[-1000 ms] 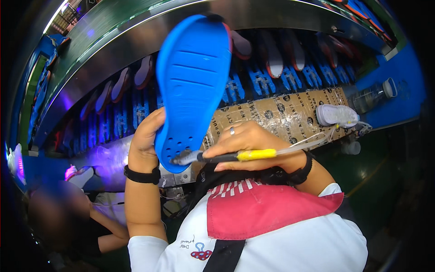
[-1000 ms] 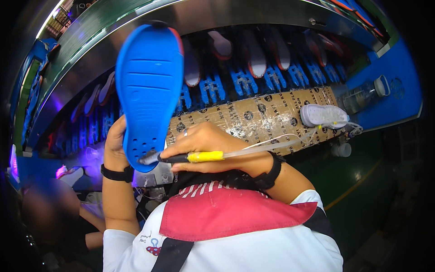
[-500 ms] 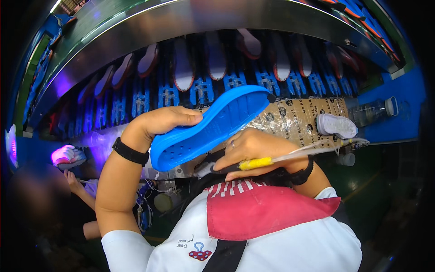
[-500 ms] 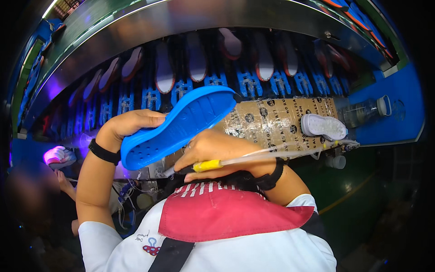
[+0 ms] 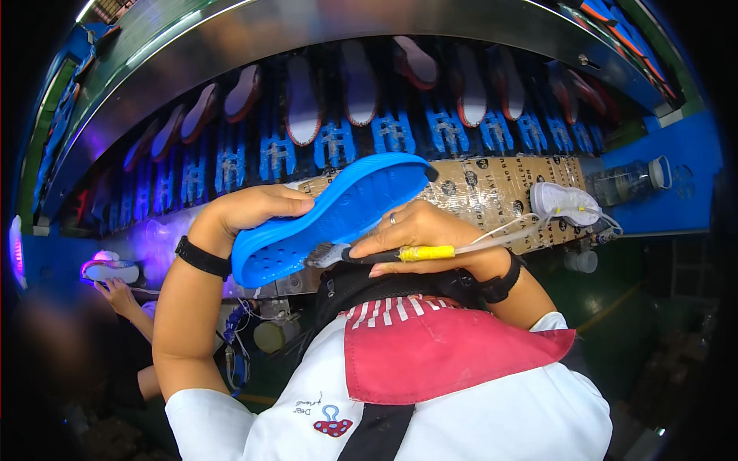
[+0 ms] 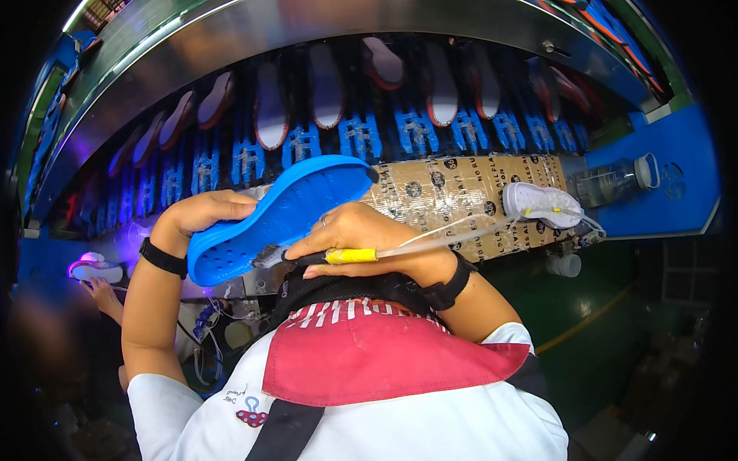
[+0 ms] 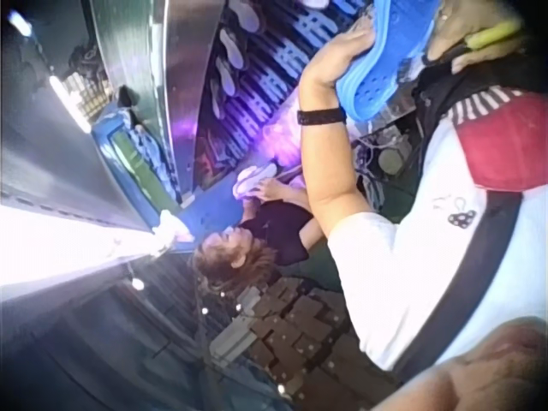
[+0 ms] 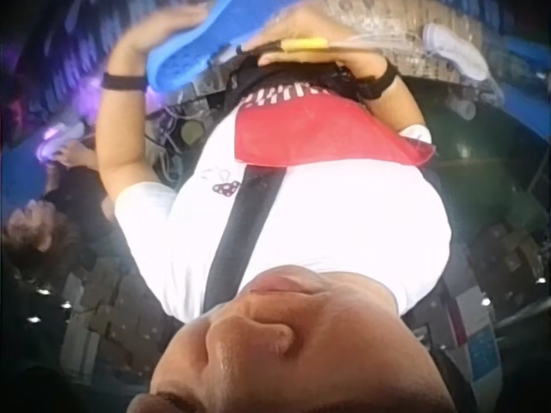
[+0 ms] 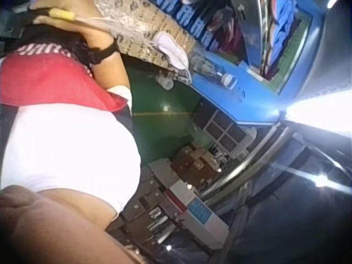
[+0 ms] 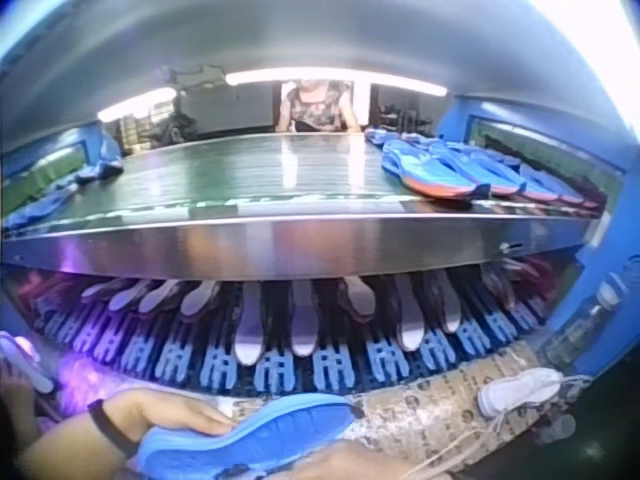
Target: Applying glue or primer to the bottom of shoe soles using a brush.
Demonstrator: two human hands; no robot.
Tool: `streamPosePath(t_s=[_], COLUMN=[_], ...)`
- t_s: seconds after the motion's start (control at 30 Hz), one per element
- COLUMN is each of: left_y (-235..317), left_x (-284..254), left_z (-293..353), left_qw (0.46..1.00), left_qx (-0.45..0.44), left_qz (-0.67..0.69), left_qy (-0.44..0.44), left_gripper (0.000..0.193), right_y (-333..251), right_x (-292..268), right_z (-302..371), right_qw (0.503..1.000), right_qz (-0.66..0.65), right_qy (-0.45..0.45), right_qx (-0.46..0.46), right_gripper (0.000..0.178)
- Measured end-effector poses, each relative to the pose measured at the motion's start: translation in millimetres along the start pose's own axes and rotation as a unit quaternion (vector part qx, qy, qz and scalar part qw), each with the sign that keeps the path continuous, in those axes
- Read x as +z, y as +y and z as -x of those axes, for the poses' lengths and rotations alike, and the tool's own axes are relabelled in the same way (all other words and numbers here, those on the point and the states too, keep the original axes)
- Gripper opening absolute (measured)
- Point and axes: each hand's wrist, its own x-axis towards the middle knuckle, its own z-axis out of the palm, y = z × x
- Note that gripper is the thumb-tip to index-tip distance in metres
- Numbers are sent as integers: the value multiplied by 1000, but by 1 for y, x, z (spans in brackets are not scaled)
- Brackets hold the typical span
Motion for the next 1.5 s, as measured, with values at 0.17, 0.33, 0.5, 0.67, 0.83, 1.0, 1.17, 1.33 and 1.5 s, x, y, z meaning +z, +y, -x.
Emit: streamPosePath(t_s=[0.17, 0.33, 0.5, 0.67, 0.83, 1.0, 1.17, 1.33, 1.5], left_y=[-45, -96, -157, -186, -184, -132, -83, -50, -73], left_x=[-7, 16, 43, 65, 70, 85, 110, 133, 134], left_z=[0, -19, -38, -43, -45, -40, -36, -38, -54], left_qw=[983, 779, 793, 707, 713, 729, 673, 678, 694], left_qx=[68, 449, 386, 305, 261, 300, 436, 490, 441], left_qz=[145, 408, 324, 630, 649, 614, 594, 548, 552], left_qy=[91, 160, 341, 100, -42, 27, 65, 5, 138], left_gripper=[50, 56, 72, 78, 80, 79, 76, 78, 71], right_y=[-3, -7, -9, -13, -27, -43, -72, -74, -60], right_x=[-8, -14, -10, -10, -6, -8, 0, 2, 13], right_z=[15, 31, 35, 39, 29, 15, -19, -42, -41], right_qw=[998, 990, 986, 973, 961, 942, 932, 911, 884], right_qz=[-5, -8, -44, -32, -35, -31, -85, 88, 264], right_qy=[14, 67, 106, 165, 210, 278, 328, 399, 386], right_qx=[65, 120, 120, 159, 176, 186, 126, 58, 13], right_gripper=[28, 27, 26, 28, 25, 22, 17, 15, 18])
